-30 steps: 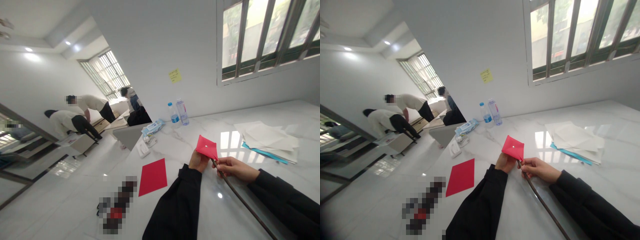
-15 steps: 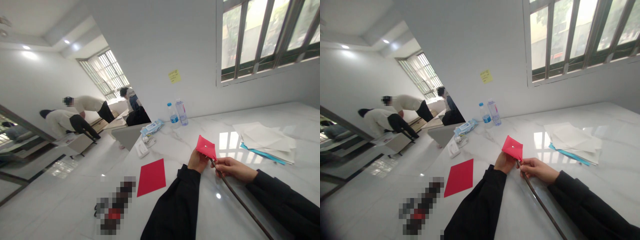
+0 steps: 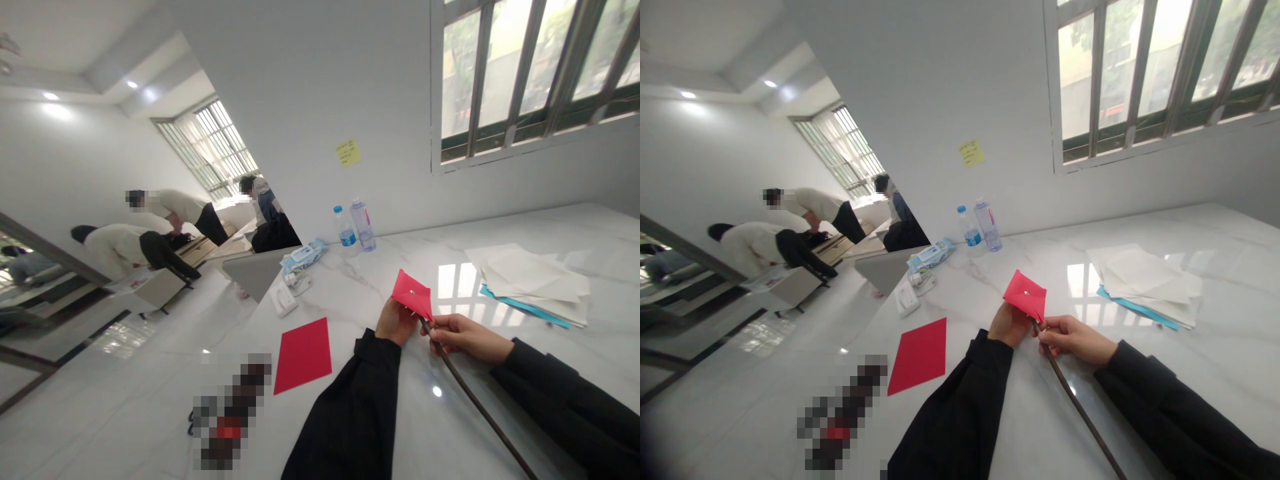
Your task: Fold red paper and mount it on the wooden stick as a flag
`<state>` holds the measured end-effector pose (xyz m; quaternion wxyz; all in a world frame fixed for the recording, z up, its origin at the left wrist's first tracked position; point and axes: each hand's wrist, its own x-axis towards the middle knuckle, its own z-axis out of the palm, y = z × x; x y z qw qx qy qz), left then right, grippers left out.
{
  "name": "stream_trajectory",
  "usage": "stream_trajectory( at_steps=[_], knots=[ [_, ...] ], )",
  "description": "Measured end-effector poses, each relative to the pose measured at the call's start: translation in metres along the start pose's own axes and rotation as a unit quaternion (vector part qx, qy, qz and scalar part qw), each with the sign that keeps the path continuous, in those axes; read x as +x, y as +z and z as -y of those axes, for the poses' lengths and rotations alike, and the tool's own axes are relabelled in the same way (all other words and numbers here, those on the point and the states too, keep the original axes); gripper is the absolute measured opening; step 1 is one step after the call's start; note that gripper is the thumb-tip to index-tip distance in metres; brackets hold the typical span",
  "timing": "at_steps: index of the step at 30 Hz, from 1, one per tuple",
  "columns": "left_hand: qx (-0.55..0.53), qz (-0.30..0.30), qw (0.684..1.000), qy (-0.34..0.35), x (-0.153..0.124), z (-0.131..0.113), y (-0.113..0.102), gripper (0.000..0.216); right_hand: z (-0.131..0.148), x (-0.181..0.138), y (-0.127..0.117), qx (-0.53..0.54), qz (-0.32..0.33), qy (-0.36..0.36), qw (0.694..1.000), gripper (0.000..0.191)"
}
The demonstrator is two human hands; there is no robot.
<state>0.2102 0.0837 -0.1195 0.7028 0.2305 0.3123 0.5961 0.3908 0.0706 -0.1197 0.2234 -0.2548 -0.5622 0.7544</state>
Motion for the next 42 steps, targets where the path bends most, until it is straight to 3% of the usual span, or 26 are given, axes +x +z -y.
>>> stream_trajectory(
  at_steps=[42],
  knots=[
    [0.007, 0.022, 1.0, -0.003, -0.0007, -0.0011, 0.0048, 0.022, -0.0003, 0.0, 0.0002, -0.015, 0.004, 0.002, 1.0, 0.047]
  ],
)
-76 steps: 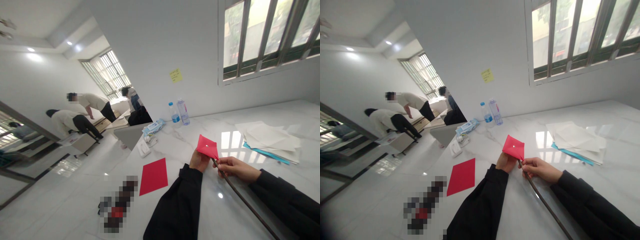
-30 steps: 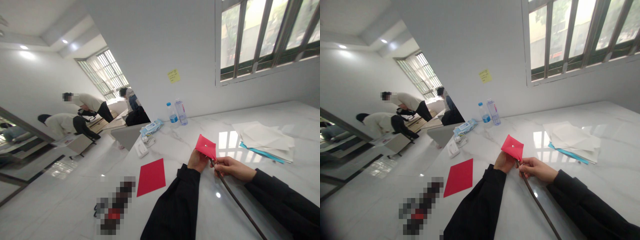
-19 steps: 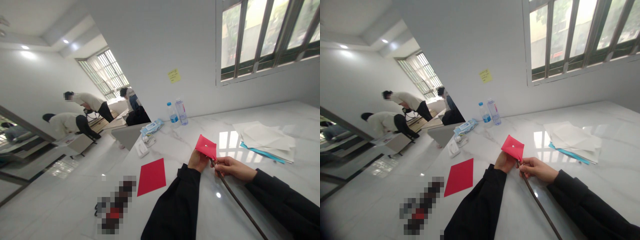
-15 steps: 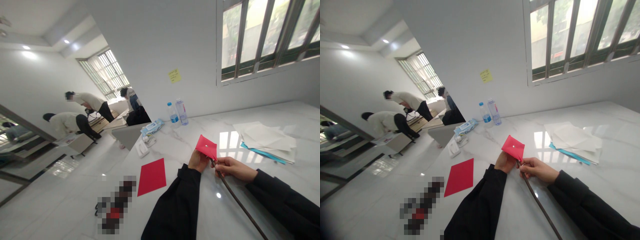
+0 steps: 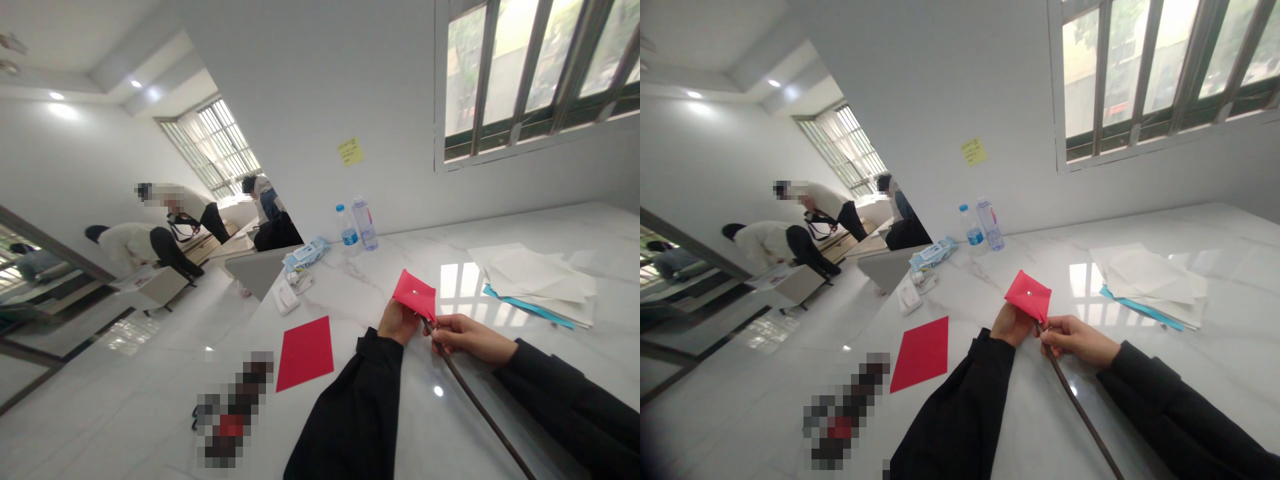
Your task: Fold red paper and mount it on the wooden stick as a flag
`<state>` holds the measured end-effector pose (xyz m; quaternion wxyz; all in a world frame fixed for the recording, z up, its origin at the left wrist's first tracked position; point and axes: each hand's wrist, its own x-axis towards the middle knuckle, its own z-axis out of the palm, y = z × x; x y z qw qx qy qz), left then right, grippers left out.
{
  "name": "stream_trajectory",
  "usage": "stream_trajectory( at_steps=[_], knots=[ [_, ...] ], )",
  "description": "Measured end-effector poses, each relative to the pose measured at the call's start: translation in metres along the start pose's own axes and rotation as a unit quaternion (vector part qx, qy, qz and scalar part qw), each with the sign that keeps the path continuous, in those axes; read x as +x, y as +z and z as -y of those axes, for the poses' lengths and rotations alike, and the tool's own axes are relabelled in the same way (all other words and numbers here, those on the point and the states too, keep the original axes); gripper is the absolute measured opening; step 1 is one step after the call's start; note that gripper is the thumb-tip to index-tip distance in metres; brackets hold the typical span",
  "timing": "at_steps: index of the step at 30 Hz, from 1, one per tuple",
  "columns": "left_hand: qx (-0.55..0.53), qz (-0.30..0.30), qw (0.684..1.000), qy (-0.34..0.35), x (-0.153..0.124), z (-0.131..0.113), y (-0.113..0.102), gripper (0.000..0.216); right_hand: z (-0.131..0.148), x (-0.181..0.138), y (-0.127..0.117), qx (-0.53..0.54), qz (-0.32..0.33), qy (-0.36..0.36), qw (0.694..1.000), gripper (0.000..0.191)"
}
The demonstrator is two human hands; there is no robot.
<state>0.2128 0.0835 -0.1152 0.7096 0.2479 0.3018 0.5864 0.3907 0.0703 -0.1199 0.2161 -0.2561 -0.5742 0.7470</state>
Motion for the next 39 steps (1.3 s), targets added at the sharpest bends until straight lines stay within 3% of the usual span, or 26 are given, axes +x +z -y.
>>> stream_trajectory(
  at_steps=[39],
  knots=[
    [-0.001, 0.0, 1.0, 0.003, 0.0027, 0.003, -0.0046, 0.022, -0.0019, 0.0007, -0.0005, -0.003, 0.003, 0.002, 1.0, 0.047]
  ],
)
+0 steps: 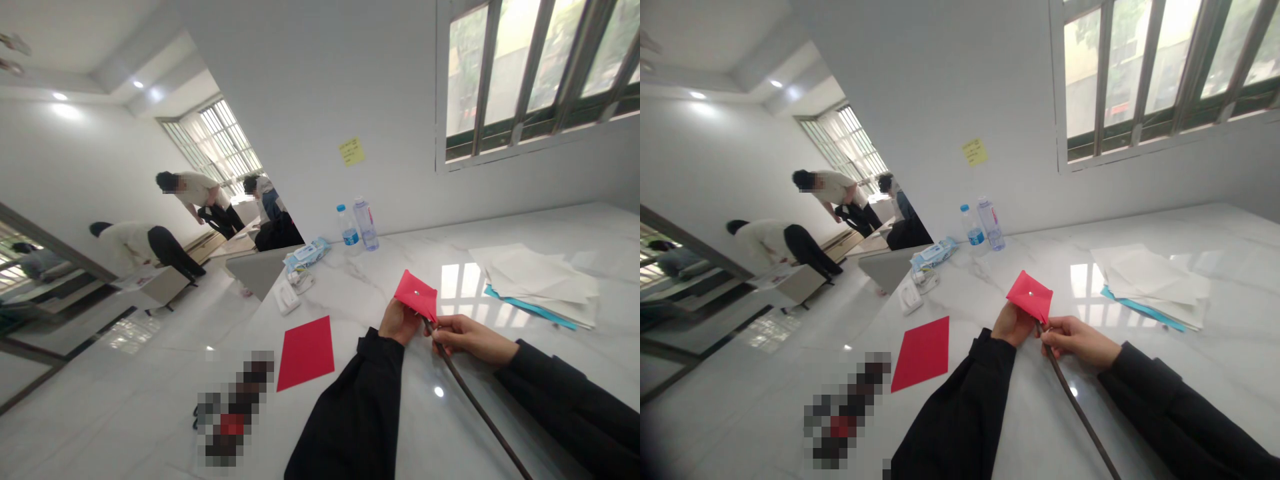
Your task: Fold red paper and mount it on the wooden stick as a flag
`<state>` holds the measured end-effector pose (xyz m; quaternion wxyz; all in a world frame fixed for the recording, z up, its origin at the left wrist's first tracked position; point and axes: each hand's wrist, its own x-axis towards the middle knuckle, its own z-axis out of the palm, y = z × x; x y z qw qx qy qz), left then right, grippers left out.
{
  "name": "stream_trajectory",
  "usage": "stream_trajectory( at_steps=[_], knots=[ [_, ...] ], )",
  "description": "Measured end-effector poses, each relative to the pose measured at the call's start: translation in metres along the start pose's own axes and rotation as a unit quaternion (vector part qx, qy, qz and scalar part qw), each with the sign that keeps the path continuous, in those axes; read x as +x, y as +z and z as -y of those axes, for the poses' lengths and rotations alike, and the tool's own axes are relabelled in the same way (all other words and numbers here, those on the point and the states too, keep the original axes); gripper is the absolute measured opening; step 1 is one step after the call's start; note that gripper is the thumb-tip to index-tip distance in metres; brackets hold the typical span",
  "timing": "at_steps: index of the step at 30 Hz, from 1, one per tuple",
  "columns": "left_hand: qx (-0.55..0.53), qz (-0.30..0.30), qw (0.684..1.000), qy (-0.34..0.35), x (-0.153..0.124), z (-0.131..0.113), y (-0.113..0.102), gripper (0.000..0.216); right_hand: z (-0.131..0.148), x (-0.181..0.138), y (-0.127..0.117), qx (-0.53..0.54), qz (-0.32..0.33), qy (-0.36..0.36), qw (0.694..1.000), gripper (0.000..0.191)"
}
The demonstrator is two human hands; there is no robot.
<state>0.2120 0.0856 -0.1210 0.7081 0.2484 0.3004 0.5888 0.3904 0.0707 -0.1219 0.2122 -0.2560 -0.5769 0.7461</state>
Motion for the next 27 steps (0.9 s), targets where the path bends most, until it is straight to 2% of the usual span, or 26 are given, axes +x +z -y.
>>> stream_trajectory(
  at_steps=[27],
  knots=[
    [0.046, 0.025, 0.999, -0.011, -0.001, 0.0016, -0.0011, 0.033, 0.0026, -0.0009, 0.0021, -0.011, -0.003, -0.003, 1.0, 0.047]
  ],
)
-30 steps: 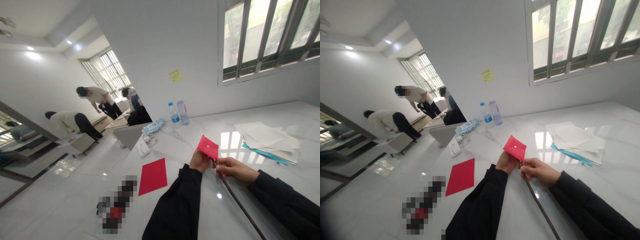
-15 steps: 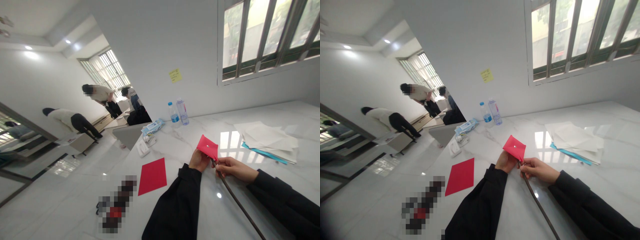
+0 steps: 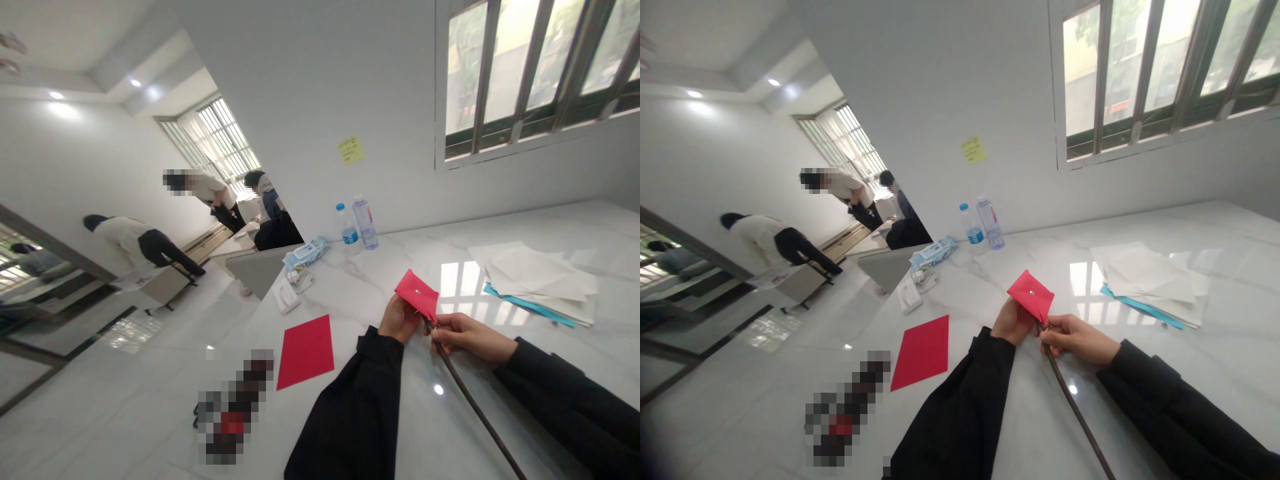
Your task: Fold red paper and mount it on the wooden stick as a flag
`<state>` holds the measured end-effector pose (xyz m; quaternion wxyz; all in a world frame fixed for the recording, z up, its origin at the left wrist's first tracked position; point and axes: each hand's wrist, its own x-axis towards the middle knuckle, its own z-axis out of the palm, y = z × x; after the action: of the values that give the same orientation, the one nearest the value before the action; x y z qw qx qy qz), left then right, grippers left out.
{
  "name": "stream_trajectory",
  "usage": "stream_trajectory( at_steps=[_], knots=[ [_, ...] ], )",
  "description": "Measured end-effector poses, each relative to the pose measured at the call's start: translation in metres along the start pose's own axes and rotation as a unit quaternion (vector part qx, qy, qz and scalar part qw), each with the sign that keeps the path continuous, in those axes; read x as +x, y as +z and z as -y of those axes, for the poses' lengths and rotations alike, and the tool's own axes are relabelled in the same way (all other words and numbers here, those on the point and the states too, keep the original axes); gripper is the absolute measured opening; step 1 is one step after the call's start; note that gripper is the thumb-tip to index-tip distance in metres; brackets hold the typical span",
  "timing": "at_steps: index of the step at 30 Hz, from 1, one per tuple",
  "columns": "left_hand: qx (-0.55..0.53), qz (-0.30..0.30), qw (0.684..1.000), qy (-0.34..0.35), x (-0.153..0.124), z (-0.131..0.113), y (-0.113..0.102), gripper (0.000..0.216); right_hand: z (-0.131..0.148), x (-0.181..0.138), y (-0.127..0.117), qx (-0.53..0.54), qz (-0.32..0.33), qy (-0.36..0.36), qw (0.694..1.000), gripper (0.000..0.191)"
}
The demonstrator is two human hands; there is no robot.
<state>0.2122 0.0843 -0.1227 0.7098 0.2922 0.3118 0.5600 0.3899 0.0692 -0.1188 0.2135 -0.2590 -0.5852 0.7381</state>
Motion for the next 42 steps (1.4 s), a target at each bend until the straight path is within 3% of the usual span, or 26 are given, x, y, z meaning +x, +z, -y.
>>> stream_trajectory(
  at_steps=[14, 25, 36, 42],
  knots=[
    [0.02, 0.035, 0.999, 0.019, -0.0029, -0.0045, 0.0066, 0.038, -0.0008, 0.0008, -0.001, -0.011, 0.005, -0.003, 1.0, 0.047],
    [0.026, 0.026, 0.999, 0.036, -0.0002, -0.0012, 0.0033, 0.039, 0.0009, 0.0006, 0.0, -0.013, 0.005, -0.009, 1.0, 0.043],
    [0.034, 0.019, 0.999, 0.03, -0.0003, -0.0018, 0.0026, 0.041, 0.0021, 0.0002, 0.0004, -0.017, 0.004, -0.012, 1.0, 0.043],
    [0.044, 0.05, 0.998, 0.01, -0.004, -0.0051, 0.0049, 0.037, 0.0023, -0.0001, 0.0002, -0.03, 0.002, -0.014, 0.999, 0.045]
  ],
)
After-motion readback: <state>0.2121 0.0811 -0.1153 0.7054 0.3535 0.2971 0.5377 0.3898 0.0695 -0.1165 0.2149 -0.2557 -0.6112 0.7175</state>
